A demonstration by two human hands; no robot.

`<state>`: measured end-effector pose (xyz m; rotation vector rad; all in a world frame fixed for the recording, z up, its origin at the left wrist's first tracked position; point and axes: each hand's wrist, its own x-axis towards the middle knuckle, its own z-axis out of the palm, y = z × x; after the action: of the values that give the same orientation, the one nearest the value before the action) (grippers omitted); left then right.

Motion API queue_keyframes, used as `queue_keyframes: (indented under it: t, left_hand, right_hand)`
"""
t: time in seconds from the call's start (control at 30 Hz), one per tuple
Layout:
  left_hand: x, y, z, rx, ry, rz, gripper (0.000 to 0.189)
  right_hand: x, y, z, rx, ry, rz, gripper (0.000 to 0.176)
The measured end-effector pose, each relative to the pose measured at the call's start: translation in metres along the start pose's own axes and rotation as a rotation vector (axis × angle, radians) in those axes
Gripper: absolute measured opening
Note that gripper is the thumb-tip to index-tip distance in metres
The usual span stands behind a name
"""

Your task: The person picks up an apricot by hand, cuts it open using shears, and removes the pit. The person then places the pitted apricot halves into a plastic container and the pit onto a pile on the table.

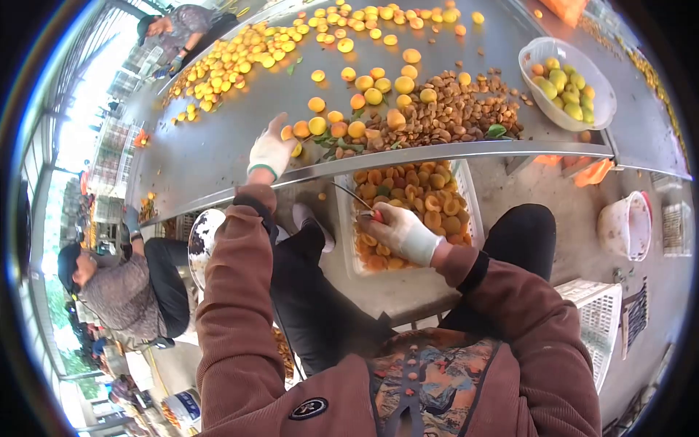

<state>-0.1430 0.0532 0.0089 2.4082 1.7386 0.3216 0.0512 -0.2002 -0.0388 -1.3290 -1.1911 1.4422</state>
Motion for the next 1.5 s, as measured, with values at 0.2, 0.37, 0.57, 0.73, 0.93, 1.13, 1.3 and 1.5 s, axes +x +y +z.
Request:
queue_keyframes:
  t: [0.2,0.37,0.57,0.73,0.93,1.13,1.3,1.5]
  left_hand:
    - [0.042,0.014,0.042,0.341,-0.055,0.187,0.050]
    - [0.038,0.023,0.027,-0.112,0.020,-0.062,0.039]
    - [-0.032,0.086,-0.012,-2.020,-0.415,-0.122,0.039]
    - [-0.062,0.131,-0.001,-2.208,-0.542,-0.025,0.044]
    - [-0.084,0.172,-0.003,-2.207,-0.465,-0.164,0.048]
    - [-0.075,0.158,0.030,-2.252,-0.390,-0.222,0.050]
    - [-0.070,0.154,0.013,-1.822,-0.280,-0.374,0.050]
    - [-0.080,0.156,0.001,-1.722,-0.449,-0.356,0.045]
  right_hand:
    - [-0.003,-0.001,-0.002,-0.164,-0.039,-0.035,0.027]
    - [-0.001,-0.013,-0.018,-0.032,0.016,-0.047,0.031]
    - [-0.003,-0.037,-0.047,0.276,0.120,-0.163,0.036]
    - [0.002,-0.063,-0.064,0.390,0.172,-0.280,0.033]
    - [0.032,-0.080,-0.067,0.286,0.272,-0.468,0.033]
    - [0.050,-0.060,-0.065,0.404,0.169,-0.277,0.028]
    - [0.056,-0.060,-0.058,0.403,0.102,-0.367,0.031]
    - [0.048,-0.064,-0.063,0.476,0.072,-0.306,0.030]
